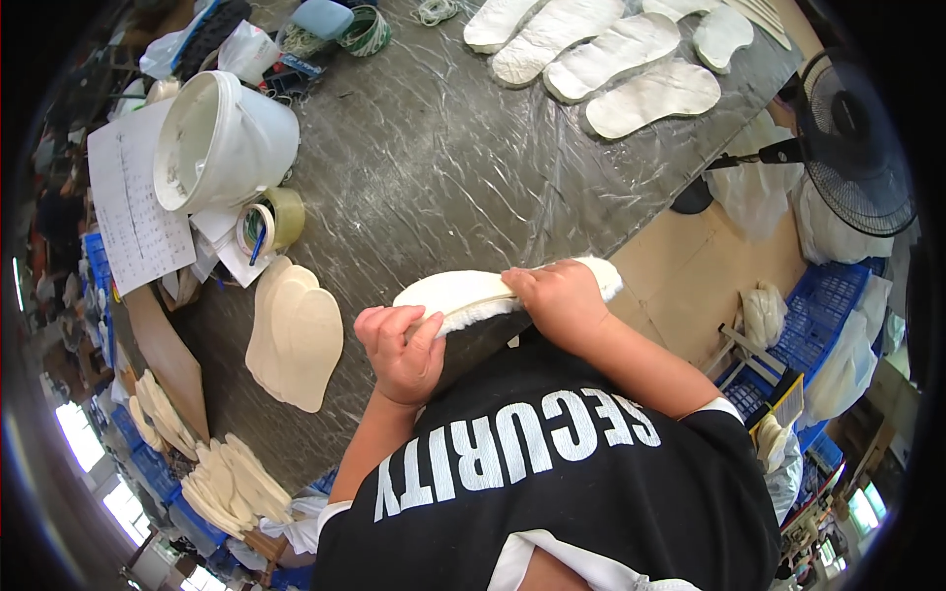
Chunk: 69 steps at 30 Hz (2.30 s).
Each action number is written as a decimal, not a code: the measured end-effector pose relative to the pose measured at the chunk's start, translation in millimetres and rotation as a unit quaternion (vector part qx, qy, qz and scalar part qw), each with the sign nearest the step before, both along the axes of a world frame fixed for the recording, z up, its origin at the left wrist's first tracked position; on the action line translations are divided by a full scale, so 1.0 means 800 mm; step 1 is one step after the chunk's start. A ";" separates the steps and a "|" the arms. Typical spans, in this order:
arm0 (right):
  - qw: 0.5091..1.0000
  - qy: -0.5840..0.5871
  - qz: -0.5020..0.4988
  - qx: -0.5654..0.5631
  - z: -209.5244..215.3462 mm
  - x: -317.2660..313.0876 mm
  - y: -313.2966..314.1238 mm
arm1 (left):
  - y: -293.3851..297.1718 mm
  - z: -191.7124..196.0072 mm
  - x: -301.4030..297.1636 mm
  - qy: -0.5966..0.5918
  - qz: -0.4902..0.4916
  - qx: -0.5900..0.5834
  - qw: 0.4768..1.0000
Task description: Applying or aligning padded material onto shoe insoles by hand.
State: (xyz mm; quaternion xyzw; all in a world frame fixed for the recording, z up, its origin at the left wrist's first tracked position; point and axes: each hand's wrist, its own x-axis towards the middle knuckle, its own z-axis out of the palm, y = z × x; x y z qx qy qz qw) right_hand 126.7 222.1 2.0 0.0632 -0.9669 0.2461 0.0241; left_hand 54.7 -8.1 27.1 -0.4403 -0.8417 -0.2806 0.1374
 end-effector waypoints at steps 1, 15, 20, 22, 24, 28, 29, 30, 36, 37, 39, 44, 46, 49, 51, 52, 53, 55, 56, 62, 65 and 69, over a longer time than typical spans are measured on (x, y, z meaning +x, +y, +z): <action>0.998 -0.066 0.020 0.002 0.006 0.000 0.000 | 0.000 0.001 -0.002 -0.001 -0.002 0.001 1.000; 0.724 -0.491 0.234 -0.425 0.012 -0.041 0.029 | 0.012 0.006 -0.019 -0.125 -0.115 0.019 0.985; 0.623 -0.425 0.011 -0.657 -0.043 -0.007 -0.036 | 0.014 0.002 -0.027 -0.147 -0.160 0.000 0.976; 0.544 -0.455 0.021 -0.705 -0.043 -0.002 -0.038 | 0.012 0.000 -0.030 -0.157 -0.185 0.005 0.970; 0.512 -0.470 0.045 -0.718 -0.045 0.000 -0.040 | 0.008 0.000 -0.034 -0.151 -0.189 -0.008 0.970; 0.458 -0.471 0.033 -0.753 -0.046 0.000 -0.044 | 0.011 0.000 -0.035 -0.155 -0.170 -0.025 0.973; 0.495 -0.476 0.058 -0.725 -0.050 -0.001 -0.045 | 0.014 0.002 -0.035 -0.161 -0.153 -0.023 0.975; 0.490 -0.465 0.103 -0.730 -0.070 0.002 -0.052 | 0.017 0.005 -0.037 -0.158 -0.146 -0.033 0.976; 0.702 -0.421 0.247 -0.519 -0.038 -0.016 -0.030 | 0.010 0.005 -0.050 -0.241 -0.154 -0.033 0.958; 0.701 -0.422 0.247 -0.519 -0.026 -0.021 -0.025 | 0.007 0.006 -0.054 -0.257 -0.144 -0.031 0.955; 0.769 -0.474 0.198 -0.381 0.004 -0.032 -0.014 | -0.002 0.006 -0.058 -0.268 -0.131 -0.022 0.954; 0.882 -0.387 0.169 -0.211 0.026 -0.031 -0.002 | -0.024 -0.004 -0.054 -0.419 -0.036 0.041 0.907; 0.904 -0.352 0.146 -0.194 0.025 -0.027 -0.002 | -0.021 0.005 -0.055 -0.475 -0.005 0.051 0.878; 0.903 -0.355 0.148 -0.191 0.030 -0.026 0.000 | 0.004 0.036 -0.060 -0.248 -0.100 -0.086 0.960; 0.907 -0.355 0.152 -0.169 0.029 -0.022 -0.004 | 0.023 0.044 -0.049 -0.196 -0.184 -0.167 0.948; 0.910 -0.353 0.159 -0.147 0.030 -0.022 -0.007 | 0.032 0.045 -0.043 -0.209 -0.213 -0.188 0.936; 0.910 -0.352 0.162 -0.147 0.031 -0.023 -0.008 | 0.037 0.036 -0.037 -0.214 -0.234 -0.180 0.931; 0.909 -0.344 0.169 -0.165 0.035 -0.023 -0.006 | 0.040 0.020 -0.032 -0.223 -0.224 -0.185 0.931; 0.917 -0.316 0.154 -0.188 0.037 -0.020 0.001 | 0.039 0.019 -0.033 -0.223 -0.225 -0.185 0.930; 0.954 -0.238 0.096 -0.158 0.041 -0.002 0.008 | 0.035 0.022 -0.033 -0.212 -0.198 -0.135 0.947; 0.966 -0.202 0.083 -0.136 0.052 0.003 0.012 | 0.040 0.040 -0.028 -0.174 -0.147 -0.122 0.966; 0.958 -0.242 0.084 -0.126 0.061 0.007 0.020 | 0.020 0.054 -0.053 -0.120 -0.131 -0.083 0.981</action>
